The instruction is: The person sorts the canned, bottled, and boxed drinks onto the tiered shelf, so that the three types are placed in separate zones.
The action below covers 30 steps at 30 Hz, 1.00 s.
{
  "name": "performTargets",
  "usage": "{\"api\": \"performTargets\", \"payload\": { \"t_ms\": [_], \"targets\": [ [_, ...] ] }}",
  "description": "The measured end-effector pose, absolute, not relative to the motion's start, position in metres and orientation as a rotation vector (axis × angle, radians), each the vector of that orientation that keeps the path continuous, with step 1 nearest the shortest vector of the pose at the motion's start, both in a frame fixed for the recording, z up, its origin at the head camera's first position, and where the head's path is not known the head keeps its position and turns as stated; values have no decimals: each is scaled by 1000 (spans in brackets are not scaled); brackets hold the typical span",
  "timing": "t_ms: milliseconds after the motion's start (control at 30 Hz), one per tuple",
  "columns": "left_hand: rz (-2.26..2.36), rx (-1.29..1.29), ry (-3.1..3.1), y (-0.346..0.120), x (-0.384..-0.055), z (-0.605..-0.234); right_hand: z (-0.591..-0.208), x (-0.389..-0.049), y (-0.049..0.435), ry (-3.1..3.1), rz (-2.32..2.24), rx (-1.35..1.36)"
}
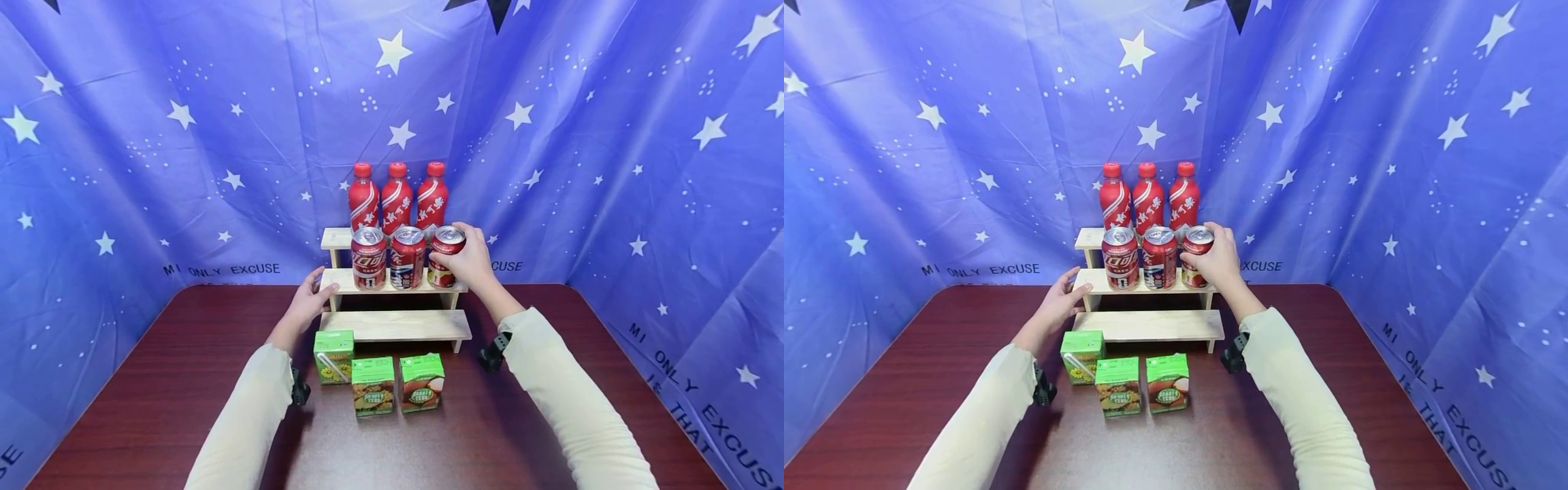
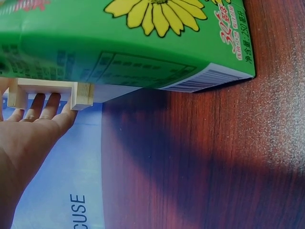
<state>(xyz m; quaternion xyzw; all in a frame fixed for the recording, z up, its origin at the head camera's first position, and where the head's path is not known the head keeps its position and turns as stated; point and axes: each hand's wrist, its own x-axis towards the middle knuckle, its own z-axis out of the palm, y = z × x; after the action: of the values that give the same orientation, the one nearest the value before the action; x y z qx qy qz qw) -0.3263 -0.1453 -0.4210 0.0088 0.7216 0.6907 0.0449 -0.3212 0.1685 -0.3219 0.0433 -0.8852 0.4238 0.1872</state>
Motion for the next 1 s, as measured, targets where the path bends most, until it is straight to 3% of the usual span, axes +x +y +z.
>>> {"api": "performTargets", "payload": {
  "t_ms": [1000],
  "targets": [
    [2117, 34, 2197, -144, -324, -419, -320, -322, 169, -2530, 1302, 82]
  ]
}}
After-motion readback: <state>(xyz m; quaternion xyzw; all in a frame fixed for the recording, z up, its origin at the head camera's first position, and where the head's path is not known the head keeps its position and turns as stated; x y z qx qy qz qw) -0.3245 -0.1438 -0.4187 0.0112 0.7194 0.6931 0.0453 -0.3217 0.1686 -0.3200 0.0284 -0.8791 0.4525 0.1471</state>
